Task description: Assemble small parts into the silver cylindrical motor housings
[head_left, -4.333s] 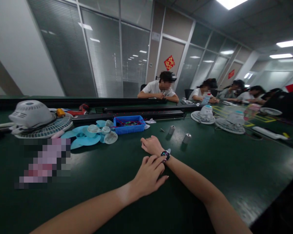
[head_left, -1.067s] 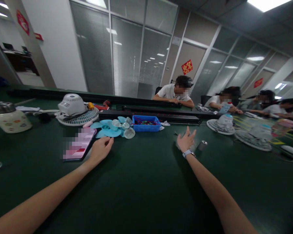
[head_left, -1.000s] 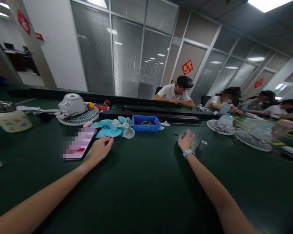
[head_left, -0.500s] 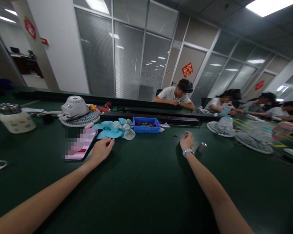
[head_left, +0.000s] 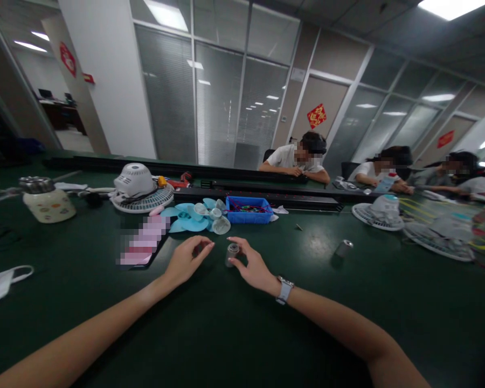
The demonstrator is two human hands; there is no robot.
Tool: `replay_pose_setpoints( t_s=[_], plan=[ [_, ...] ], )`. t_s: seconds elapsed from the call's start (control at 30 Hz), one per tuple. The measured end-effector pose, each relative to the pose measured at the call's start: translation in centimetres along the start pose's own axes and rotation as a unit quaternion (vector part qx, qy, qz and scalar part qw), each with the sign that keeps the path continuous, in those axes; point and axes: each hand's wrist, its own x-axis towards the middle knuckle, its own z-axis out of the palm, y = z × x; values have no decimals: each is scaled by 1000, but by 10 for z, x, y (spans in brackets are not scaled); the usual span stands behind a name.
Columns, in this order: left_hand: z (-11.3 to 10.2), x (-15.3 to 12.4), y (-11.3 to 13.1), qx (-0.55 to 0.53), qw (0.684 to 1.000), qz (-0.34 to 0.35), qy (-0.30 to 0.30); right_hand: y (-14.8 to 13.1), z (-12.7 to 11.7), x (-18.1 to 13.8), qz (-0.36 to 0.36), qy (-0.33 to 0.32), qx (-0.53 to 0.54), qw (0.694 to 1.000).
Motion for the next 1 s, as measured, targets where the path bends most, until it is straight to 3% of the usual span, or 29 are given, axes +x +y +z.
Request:
replay_pose_setpoints(
  t_s=[0.17, 0.37, 0.63, 0.87, 1.0],
  plan=[
    [14, -3, 24, -85, 996, 16, -25, 11, 14, 3, 14, 11, 64, 998],
    [26, 8, 29, -121, 992, -1, -28, 18, 21, 2, 19, 23, 91, 995],
    [18, 15, 35, -100, 995, -8, -24, 13, 17, 2, 31, 17, 95, 995],
    [-2, 6, -4, -61, 997, -25, -50, -1, 14, 1, 64, 0, 77, 995],
    [-2, -1, -27, -50, 996, -25, -75, -4, 10, 5, 86, -18, 22, 996]
  ],
)
